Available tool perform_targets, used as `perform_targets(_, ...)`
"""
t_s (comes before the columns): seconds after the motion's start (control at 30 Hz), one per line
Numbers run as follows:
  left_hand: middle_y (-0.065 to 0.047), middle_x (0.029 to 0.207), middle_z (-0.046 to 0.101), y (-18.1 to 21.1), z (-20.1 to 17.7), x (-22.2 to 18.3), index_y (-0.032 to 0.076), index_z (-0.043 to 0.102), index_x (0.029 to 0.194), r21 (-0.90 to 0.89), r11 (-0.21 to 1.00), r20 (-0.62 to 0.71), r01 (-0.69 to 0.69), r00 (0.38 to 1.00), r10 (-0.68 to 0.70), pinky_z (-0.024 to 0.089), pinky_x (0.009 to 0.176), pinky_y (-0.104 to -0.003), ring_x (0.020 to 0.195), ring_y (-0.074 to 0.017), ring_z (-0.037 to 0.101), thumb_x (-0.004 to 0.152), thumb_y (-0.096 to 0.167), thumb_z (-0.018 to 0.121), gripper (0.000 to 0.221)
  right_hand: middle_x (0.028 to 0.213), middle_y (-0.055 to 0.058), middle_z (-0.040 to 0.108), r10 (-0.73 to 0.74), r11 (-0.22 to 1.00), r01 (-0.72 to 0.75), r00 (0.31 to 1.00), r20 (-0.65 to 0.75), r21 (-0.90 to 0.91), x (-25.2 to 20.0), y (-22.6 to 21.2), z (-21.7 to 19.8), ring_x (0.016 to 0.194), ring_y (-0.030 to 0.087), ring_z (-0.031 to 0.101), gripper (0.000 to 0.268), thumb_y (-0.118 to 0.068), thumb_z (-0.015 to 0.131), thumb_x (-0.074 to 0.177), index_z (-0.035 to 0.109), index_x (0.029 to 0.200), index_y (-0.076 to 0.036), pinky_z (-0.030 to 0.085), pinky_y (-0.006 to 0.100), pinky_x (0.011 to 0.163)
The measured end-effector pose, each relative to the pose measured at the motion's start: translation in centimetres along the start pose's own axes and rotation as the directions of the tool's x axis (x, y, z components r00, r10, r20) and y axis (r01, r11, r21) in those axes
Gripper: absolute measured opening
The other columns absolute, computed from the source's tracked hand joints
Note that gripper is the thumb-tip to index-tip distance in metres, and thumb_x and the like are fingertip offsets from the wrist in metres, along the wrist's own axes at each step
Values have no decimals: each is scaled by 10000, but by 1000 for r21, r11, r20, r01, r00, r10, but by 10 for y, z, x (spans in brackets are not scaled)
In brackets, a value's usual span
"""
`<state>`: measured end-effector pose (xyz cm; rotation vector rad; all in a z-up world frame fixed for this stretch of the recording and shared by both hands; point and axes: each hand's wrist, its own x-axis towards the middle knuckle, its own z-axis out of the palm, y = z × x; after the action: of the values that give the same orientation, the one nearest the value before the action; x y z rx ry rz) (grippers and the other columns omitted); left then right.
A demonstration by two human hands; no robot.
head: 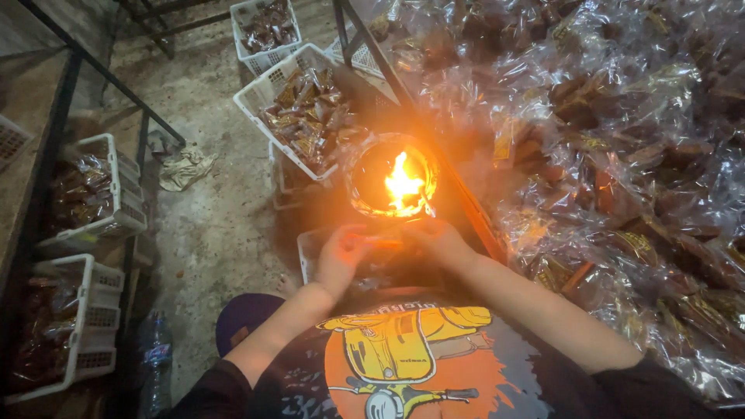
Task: Sealing plastic bags containing bread or snacks by passing the folded edges through a small flame.
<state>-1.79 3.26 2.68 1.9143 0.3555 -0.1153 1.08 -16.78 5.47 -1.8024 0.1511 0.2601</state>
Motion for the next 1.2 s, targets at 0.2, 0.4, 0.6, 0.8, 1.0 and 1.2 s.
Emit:
perform_targets(0.2,-193,1282,690,22,13,-19,113,608,1371,248,926,483,-285,865,137,494,1083,-515,1268,-375,610,827,352,818,631,846,110,676,187,931,-212,976,109,298,-14,-9,3,819,225,684,250,-272,785,849,722,928,-43,583,395,815)
perform_targets(0.4,-147,1087,756,-9,19,-2,86,658,1263,120,978,479,-171,873,94,559,946,-425,1084,-311,716,952,441,704,474,1260,108,532,210,746,-204,976,66,634,-37,-58,-15,1149,230,627,424,-233,739,903,584,1221,0,472,398,1066)
perform_targets(0.6,-44,782,722,-21,28,9,127,669,1076,-57,991,636,-121,761,129,575,713,-261,741,-144,687,910,285,758,246,745,186,665,212,834,-308,945,248,458,-43,-48,-10,722,280,686,339,-327,782,919,711,906,5,571,389,710)
perform_targets(0.8,-103,663,642,-23,36,24,45,650,1048,-263,960,568,92,819,77,511,423,-246,509,-163,610,991,307,676,270,1064,-22,614,97,828,25,977,-188,560,16,1,-25,899,75,578,312,-354,590,1027,607,1256,-143,460,163,753)
perform_targets(1.0,-75,575,544,39,33,19,7,689,1068,-433,854,498,288,866,-40,361,447,-183,470,-121,493,1029,443,566,455,832,39,614,65,911,12,983,-173,412,22,13,-26,729,128,588,294,-345,680,991,690,1137,-90,482,237,640)
perform_targets(1.2,-93,621,595,29,38,20,43,683,1050,-376,841,506,389,846,-165,369,457,-210,522,-157,527,1028,519,560,492,714,50,669,179,963,-142,973,-146,231,-5,-42,-23,609,138,620,390,-439,715,939,749,1169,-125,501,258,553)
